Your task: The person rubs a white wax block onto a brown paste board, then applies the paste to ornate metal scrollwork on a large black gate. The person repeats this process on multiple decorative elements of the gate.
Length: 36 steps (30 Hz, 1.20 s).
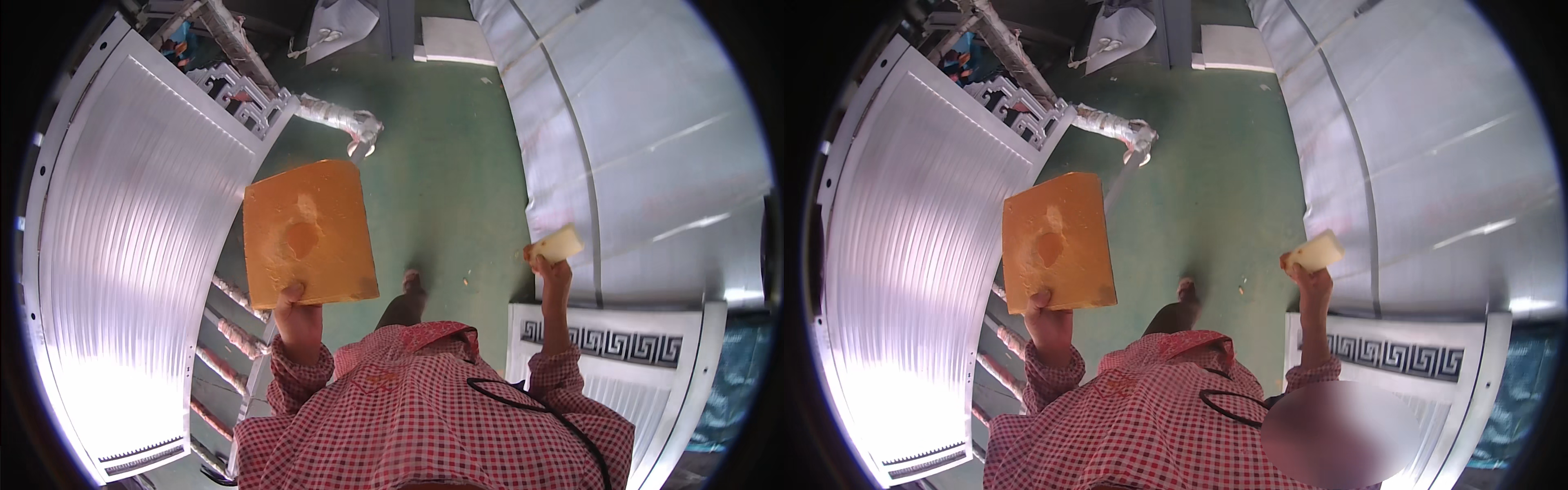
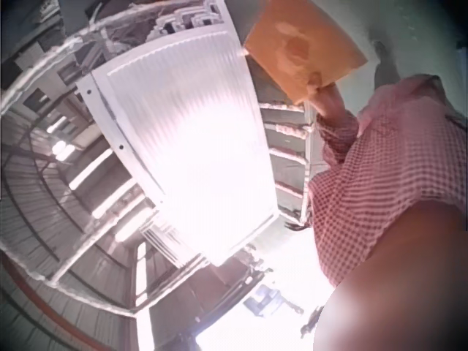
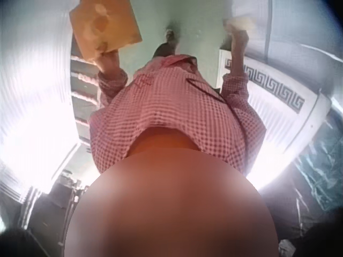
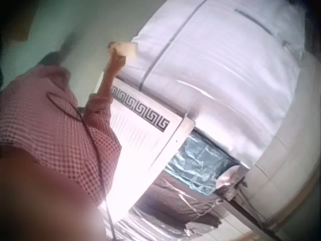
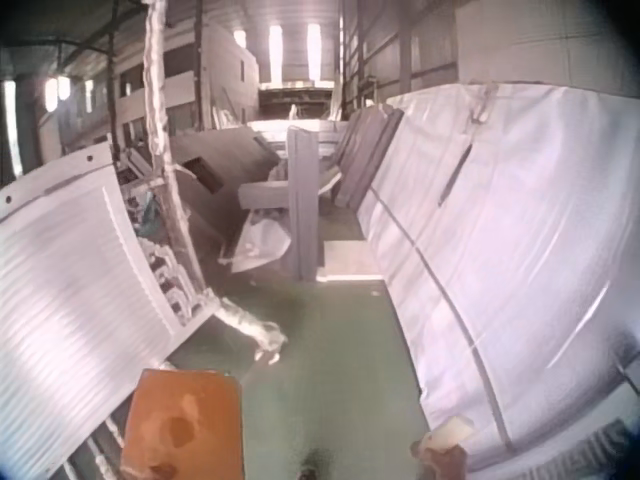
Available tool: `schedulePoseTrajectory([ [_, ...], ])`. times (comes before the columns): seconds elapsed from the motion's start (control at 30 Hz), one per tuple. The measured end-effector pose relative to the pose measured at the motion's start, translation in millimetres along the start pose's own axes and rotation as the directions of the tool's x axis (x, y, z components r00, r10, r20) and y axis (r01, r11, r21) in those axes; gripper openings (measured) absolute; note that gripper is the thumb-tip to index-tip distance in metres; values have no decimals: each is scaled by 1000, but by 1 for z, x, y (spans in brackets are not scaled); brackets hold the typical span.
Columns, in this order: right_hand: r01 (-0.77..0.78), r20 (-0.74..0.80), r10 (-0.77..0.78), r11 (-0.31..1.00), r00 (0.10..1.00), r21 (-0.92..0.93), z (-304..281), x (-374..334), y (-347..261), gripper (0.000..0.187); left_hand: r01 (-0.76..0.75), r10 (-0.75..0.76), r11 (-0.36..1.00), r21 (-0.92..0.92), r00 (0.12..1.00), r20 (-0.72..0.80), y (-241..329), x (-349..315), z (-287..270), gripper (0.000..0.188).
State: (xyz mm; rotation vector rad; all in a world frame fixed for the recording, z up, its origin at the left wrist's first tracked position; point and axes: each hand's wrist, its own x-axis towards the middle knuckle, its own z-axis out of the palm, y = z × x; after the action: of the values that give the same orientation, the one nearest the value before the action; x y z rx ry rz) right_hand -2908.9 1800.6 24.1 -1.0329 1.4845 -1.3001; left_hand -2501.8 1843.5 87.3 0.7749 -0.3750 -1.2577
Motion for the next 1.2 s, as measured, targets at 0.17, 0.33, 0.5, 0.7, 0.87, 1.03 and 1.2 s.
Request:
schedulePoseTrajectory([
  [0.17,-91,-86,88,996,992,-27,-7,145,-5,29,-4,2,999,-39,999,-47,-36,143,80,60],
  [0.33,-75,16,75,997,997,19,17,317,-28,26,-36,38,994,-105,999,18,-74,293,159,54],
  [0.5,-15,299,-6,998,954,68,79,501,-48,28,-72,62,982,-174,996,-65,-114,399,222,53],
  [0.7,35,537,-57,998,842,51,188,677,-61,32,-130,106,977,-167,984,-145,-144,505,259,54],
  [0.87,64,683,-112,993,722,95,312,791,-90,32,-202,166,965,-168,964,-207,-122,615,272,51],
  [1.03,59,726,-135,990,674,129,412,861,-141,34,-223,191,965,-138,958,-213,-76,727,277,50],
  [1.2,55,775,-183,981,605,188,524,953,-152,32,-344,307,934,-98,910,-279,-28,838,279,53],
])
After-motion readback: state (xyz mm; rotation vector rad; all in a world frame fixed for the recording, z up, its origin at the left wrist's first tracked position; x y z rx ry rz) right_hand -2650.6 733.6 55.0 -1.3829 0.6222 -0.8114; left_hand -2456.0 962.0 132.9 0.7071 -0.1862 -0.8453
